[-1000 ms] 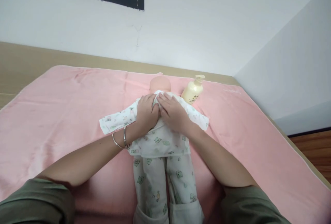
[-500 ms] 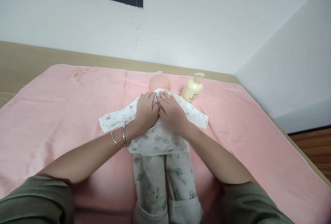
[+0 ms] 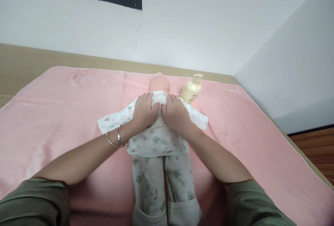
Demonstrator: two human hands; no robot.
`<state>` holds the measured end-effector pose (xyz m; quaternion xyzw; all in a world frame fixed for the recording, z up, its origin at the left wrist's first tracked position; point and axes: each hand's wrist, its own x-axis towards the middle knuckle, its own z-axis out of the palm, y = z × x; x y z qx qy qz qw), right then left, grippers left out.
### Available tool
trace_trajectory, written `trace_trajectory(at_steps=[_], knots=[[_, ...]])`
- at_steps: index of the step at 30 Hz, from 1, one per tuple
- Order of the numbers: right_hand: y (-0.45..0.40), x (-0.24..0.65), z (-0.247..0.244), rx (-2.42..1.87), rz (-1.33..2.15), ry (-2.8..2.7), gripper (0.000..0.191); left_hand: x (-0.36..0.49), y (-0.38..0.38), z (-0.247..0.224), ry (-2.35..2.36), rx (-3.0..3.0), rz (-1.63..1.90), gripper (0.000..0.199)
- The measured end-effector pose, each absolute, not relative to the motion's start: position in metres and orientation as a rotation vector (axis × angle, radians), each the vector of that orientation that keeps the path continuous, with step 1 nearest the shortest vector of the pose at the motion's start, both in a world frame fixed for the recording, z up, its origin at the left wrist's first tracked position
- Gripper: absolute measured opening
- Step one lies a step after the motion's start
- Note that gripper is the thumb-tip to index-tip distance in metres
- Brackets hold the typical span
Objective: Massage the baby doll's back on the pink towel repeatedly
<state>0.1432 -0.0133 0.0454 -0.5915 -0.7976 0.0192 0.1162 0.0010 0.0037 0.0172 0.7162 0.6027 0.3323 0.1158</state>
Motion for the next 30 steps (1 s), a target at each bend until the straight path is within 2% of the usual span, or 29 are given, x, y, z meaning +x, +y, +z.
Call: trace_trajectory(at_steps=[3,6,10,13,21,30], knots=[[-0.026,0.14,0.046,-1.682,-0.025,-2.334,0.06,-0.004,0.009,0.023,1.737,2.129,0.9,0.035],[-0.019,0.145,0.046,-1.65,0.069,-2.313,0.058,-0.001,0.0,0.025,1.774,2.266,0.796,0.036],[0.013,0.157,0.045,-1.689,0.288,-2.296,0.056,0.01,-0.025,0.023,1.779,2.472,0.783,0.049],[0.025,0.16,0.043,-1.691,0.269,-2.308,0.056,0.012,-0.032,0.021,1.744,2.51,0.818,0.053],[-0.02,0.141,0.045,-1.581,-0.033,-2.402,0.059,-0.007,0.008,0.027,1.78,2.24,0.719,0.029],[0.029,0.163,0.043,-1.634,0.311,-2.305,0.036,0.013,-0.035,0.024,1.727,2.452,0.826,0.053]])
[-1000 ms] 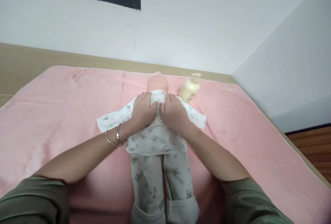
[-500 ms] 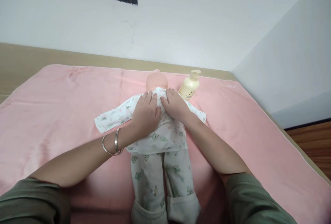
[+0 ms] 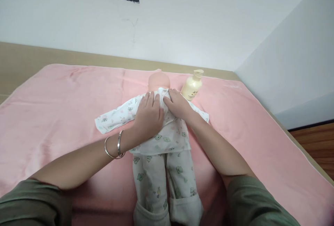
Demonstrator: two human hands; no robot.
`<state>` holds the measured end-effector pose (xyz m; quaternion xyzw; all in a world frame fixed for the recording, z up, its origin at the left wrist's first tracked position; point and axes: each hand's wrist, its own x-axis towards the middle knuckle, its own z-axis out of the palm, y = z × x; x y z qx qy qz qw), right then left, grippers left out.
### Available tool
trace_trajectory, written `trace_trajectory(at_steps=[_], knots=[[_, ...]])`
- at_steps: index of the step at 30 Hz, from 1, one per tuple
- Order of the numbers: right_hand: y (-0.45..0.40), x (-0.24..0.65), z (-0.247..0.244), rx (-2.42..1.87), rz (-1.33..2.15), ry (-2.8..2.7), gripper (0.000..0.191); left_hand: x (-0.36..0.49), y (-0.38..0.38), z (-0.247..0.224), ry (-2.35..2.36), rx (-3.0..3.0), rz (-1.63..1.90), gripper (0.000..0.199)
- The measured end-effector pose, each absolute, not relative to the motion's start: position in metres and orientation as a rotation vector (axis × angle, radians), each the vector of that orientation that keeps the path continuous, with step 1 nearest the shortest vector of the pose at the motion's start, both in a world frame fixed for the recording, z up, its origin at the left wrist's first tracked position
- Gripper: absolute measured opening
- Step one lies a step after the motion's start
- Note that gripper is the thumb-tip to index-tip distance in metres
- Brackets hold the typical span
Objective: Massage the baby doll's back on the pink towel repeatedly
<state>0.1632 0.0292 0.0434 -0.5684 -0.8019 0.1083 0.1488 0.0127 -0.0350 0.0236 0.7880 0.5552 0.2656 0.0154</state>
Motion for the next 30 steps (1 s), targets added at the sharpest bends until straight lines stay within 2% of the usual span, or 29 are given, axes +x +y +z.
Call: trace_trajectory(at_steps=[9,16,20,25,30], knots=[[-0.022,0.14,0.046,-1.49,0.001,-2.386,0.055,-0.012,0.016,0.026,1.657,2.118,0.813,0.025],[0.014,0.155,0.048,-1.563,0.35,-2.252,0.04,0.007,-0.023,0.021,1.696,2.348,0.935,0.041],[0.025,0.156,0.041,-1.627,0.299,-2.25,0.047,0.011,-0.03,0.017,1.686,2.337,0.967,0.05],[0.009,0.148,0.045,-1.615,0.15,-2.356,0.053,-0.002,0.0,0.013,1.739,2.177,0.937,0.043],[-0.02,0.14,0.051,-1.562,0.042,-2.45,0.058,-0.004,0.006,0.009,1.79,2.119,0.992,0.045]])
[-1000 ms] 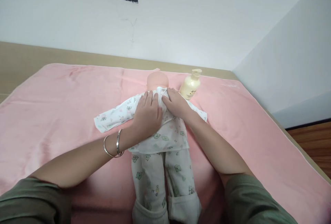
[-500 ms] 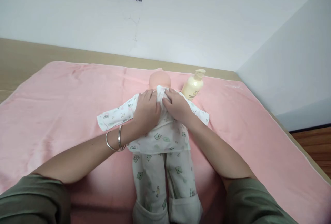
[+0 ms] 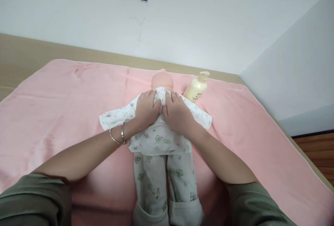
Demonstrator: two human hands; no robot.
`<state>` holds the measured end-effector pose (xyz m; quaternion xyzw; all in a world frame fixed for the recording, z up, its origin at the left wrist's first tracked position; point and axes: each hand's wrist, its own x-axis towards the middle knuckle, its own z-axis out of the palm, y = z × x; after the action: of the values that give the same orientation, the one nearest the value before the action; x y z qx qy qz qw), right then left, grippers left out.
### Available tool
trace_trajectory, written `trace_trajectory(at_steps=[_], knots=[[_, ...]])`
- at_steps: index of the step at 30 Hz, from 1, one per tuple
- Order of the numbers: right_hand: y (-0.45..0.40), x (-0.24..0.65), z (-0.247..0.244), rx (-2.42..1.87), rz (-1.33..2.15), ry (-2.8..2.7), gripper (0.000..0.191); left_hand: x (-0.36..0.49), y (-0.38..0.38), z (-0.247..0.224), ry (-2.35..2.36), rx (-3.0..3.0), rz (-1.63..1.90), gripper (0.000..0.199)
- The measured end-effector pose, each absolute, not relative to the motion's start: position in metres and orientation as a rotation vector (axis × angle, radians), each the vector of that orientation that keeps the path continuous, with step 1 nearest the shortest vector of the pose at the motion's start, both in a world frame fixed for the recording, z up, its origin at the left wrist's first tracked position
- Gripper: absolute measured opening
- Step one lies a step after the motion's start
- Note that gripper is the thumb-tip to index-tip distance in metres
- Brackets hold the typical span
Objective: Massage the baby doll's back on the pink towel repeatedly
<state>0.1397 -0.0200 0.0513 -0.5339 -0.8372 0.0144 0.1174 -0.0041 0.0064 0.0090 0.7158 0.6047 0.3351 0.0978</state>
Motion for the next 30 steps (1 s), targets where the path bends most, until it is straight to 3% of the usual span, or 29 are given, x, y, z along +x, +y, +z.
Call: trace_trajectory(at_steps=[11,30], knots=[[0.006,0.145,0.04,-1.634,0.387,-2.233,0.06,-0.002,0.002,0.008,1.8,2.159,1.002,0.046],[0.029,0.157,0.038,-1.688,0.442,-2.235,0.067,0.01,-0.03,0.019,1.718,2.387,0.803,0.054]])
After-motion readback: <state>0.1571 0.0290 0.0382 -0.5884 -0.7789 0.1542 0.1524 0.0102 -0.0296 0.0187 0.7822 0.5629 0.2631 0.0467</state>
